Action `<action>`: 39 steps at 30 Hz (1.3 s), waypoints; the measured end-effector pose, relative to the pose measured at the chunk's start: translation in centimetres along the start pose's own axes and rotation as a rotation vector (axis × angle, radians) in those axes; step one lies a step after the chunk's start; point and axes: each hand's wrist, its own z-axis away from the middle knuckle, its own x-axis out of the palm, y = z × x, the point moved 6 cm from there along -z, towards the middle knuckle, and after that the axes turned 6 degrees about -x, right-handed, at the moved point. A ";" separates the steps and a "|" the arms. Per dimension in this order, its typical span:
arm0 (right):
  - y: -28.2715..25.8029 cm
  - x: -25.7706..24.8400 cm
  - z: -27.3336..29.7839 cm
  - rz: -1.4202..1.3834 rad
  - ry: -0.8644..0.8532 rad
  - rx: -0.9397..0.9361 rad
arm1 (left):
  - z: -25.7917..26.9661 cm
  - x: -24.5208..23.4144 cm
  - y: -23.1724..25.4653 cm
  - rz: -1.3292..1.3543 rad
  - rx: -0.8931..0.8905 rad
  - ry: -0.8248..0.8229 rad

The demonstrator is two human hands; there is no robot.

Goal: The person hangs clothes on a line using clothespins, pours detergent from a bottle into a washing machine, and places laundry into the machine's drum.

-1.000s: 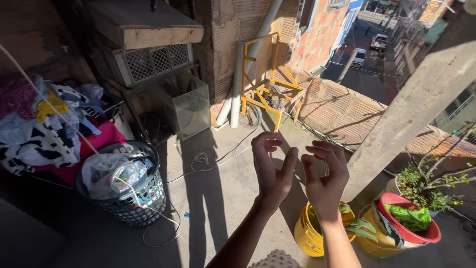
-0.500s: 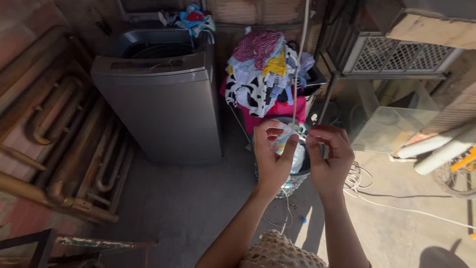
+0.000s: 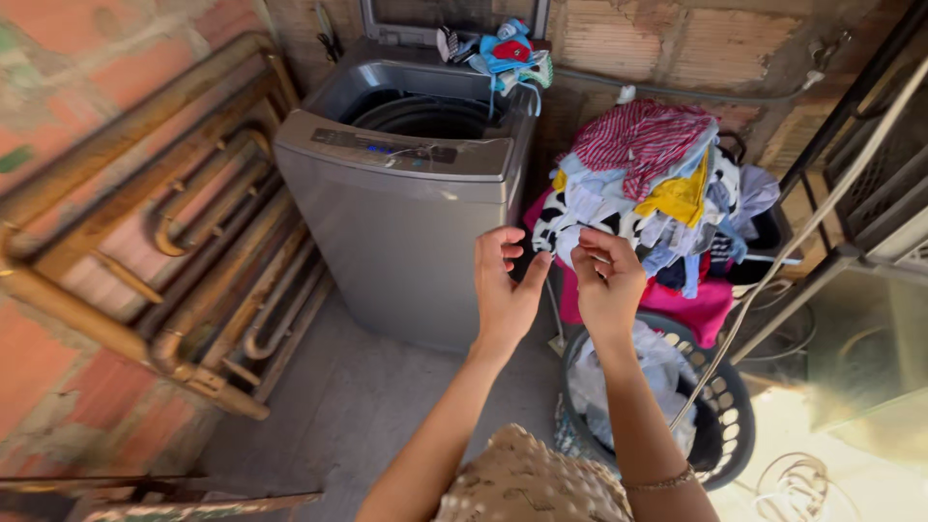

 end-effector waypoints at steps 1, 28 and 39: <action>2.4 -0.5 -2.1 0.001 0.018 0.033 | -1.5 1.8 -0.9 0.013 -0.008 0.008; 59.7 -6.5 -23.0 0.775 -0.135 0.317 | -31.1 45.3 -40.7 -0.303 -0.185 -0.613; 57.6 -3.2 -26.4 1.048 -0.141 0.514 | -34.9 49.3 -53.4 -0.486 -0.078 -0.697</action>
